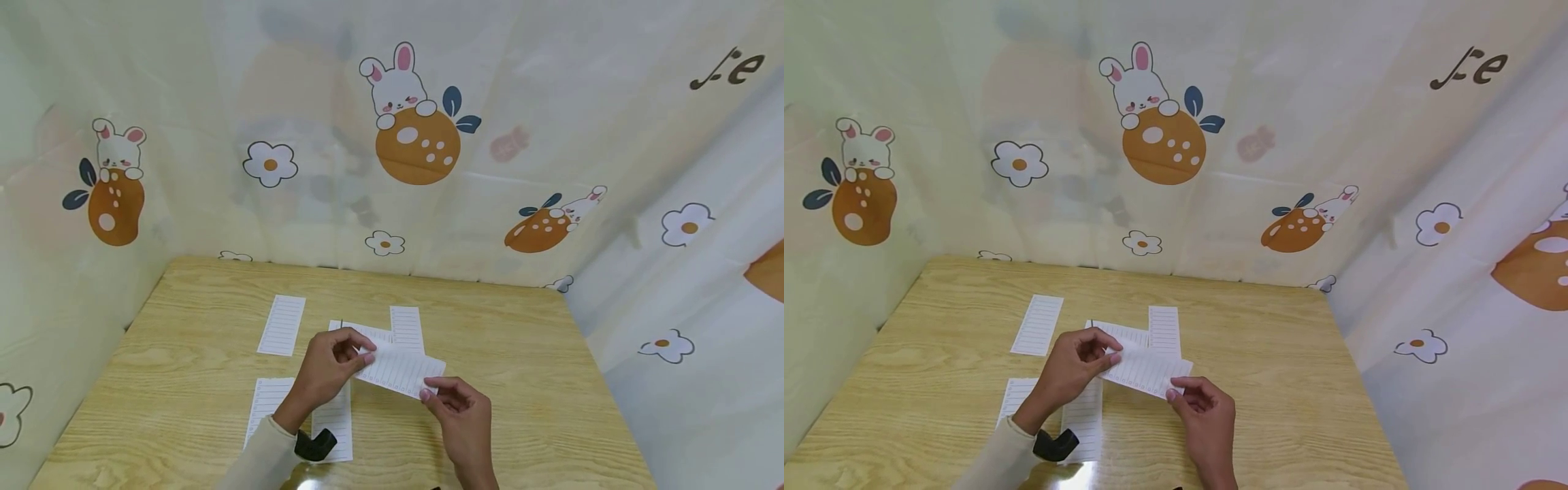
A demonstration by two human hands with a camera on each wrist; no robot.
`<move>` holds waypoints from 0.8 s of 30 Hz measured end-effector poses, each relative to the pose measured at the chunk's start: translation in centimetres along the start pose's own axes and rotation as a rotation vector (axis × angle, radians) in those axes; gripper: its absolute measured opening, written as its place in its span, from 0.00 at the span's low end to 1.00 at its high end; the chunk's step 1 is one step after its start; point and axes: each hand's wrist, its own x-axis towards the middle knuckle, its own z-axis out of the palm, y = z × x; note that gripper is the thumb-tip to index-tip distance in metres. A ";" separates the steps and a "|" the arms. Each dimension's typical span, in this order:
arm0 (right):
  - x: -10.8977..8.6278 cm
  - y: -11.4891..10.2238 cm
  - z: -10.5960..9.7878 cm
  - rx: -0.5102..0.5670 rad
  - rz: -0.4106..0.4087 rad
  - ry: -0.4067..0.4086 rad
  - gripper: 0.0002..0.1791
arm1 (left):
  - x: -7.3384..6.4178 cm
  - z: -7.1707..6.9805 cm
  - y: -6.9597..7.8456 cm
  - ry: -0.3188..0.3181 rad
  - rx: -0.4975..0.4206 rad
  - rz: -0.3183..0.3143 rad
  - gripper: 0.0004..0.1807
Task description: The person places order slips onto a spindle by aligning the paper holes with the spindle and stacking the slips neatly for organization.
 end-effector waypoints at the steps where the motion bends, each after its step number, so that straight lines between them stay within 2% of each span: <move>1: 0.1 -0.2 0.0 0.001 -0.005 -0.005 0.10 | 0.0 -0.1 0.1 0.006 -0.003 -0.001 0.05; 8: 1.1 -1.4 0.2 0.015 -0.041 -0.030 0.10 | -0.1 -0.7 1.0 0.060 -0.038 0.013 0.05; 19: 2.8 -2.9 1.3 0.021 -0.135 -0.089 0.09 | 0.3 -2.1 2.1 0.169 0.003 0.016 0.06; 24: 3.6 -3.5 2.0 0.048 -0.166 -0.126 0.10 | 0.5 -2.9 2.1 0.189 0.009 0.032 0.06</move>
